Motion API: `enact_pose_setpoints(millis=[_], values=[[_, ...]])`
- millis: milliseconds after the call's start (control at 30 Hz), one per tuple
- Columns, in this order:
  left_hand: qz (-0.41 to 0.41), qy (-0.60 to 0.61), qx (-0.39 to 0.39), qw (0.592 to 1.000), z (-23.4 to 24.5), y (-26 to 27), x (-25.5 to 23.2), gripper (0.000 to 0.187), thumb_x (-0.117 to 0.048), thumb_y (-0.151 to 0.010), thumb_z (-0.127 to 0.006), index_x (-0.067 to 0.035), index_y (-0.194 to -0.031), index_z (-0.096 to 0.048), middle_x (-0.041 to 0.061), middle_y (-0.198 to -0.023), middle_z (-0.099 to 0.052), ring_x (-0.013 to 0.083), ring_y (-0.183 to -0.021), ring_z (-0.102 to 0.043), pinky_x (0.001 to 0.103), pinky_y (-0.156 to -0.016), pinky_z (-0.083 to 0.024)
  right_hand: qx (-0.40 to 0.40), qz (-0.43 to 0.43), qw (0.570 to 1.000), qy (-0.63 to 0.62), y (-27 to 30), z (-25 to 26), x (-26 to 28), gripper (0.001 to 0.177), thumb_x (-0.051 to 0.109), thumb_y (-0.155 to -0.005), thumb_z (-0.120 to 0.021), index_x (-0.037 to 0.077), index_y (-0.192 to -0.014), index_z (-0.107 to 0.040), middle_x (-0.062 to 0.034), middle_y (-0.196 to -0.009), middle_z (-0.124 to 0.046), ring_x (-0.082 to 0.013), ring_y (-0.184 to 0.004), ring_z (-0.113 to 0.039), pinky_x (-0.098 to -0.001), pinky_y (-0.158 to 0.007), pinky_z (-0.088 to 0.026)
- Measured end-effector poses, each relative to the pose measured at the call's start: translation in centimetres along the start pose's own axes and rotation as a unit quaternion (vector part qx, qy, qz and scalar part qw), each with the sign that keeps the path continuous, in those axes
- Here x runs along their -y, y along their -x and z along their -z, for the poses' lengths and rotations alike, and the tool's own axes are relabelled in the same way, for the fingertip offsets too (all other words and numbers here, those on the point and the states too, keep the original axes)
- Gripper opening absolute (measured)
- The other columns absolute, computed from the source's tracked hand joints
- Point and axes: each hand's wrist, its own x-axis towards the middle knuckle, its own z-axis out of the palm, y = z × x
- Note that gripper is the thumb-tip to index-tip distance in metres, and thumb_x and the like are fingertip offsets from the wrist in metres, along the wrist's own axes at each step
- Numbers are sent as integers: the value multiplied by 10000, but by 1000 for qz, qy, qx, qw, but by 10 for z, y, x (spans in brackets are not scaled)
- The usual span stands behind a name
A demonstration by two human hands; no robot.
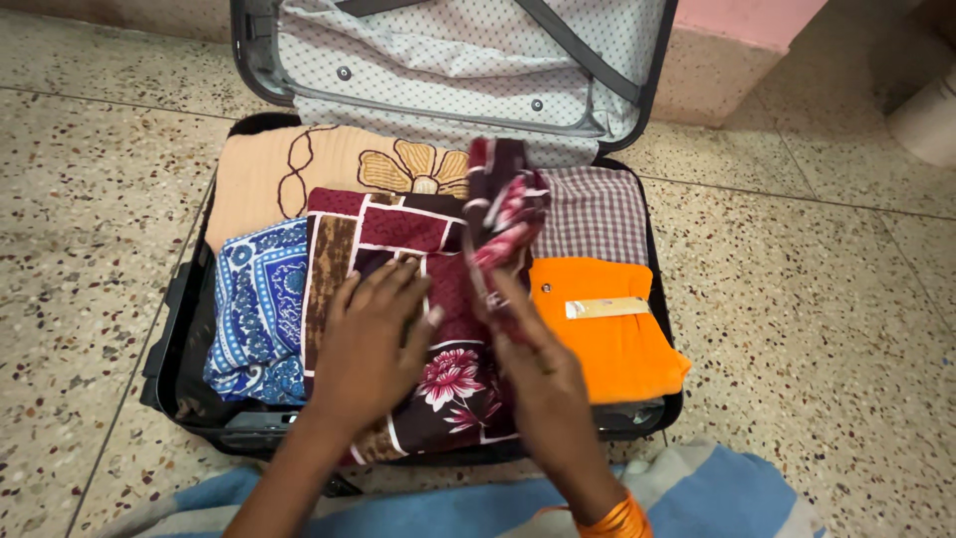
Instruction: The person is packing a suitcase by folding and arranging clothing and a watch inside before securing internal straps and closing the lid.
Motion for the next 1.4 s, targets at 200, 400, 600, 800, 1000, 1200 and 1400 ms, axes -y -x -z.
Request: enact_pose_setpoints(millis=[200,400,600,800,1000,1200,1400], values=[[238,324,35,915,11,-8,20,616,-488,-946,-595,-31,-1359,-595,180,-1250,-684,265,-1168,-643,420,-1018,-495,107,127,910,379,24,-46,-24,534,161,-951,-579,179,-1485,-563,-181,-1609,-435,-406,-1497,-316,-598,-1151,-183],[260,297,-17,919,5,-10,9,833,-336,-734,-845,6,-1400,-479,164,-1172,-748,205,-1022,-733,354,-882,-575,104,164,886,421,34,-56,-25,545,179,-891,-616,151,-1432,-562,-189,-1583,-434,-411,-1496,-294,-598,-1156,-167],[259,422,-63,867,1,-16,11,546,-102,-841,-764,21,-1331,-557,126,-1096,-792,140,-937,-747,267,-786,-587,78,160,944,277,30,-29,-7,601,323,-975,-667,85,-1496,-482,-184,-1561,-498,-368,-1488,-404,-531,-1208,-270],[259,394,-94,877,9,-19,4,571,-95,-832,-774,0,-1340,-531,124,-1121,-770,167,-979,-741,287,-820,-584,-5,175,896,409,11,-37,-10,733,455,-945,-612,53,-1537,-454,-259,-1595,-388,-457,-1467,-307,-602,-1157,-203],[14,38,-178,983,27,-15,-25,681,-266,-865,-788,-17,-1428,-498,268,-1424,-545,369,-1352,-485,516,-1116,-384,52,175,826,534,14,-56,-34,751,546,-877,-613,109,-1475,-486,-193,-1553,-413,-432,-1466,-315,-683,-1142,-152],[-89,-119,-3,989,12,-19,-11,487,-438,-960,-596,-150,-1352,-613,91,-1458,-552,282,-1438,-425,556,-1204,-199,40,185,827,529,24,-57,-38,749,518,-887,-610,78,-1478,-474,-244,-1569,-375,-422,-1463,-310,-683,-1133,-145],[9,-111,5,994,5,-18,11,610,-495,-944,-553,-100,-1407,-595,137,-1477,-540,302,-1403,-435,528,-1200,-188,58,180,847,496,55,-54,-44,705,453,-968,-591,26,-1512,-457,-227,-1587,-400,-392,-1489,-336,-588,-1188,-160]])
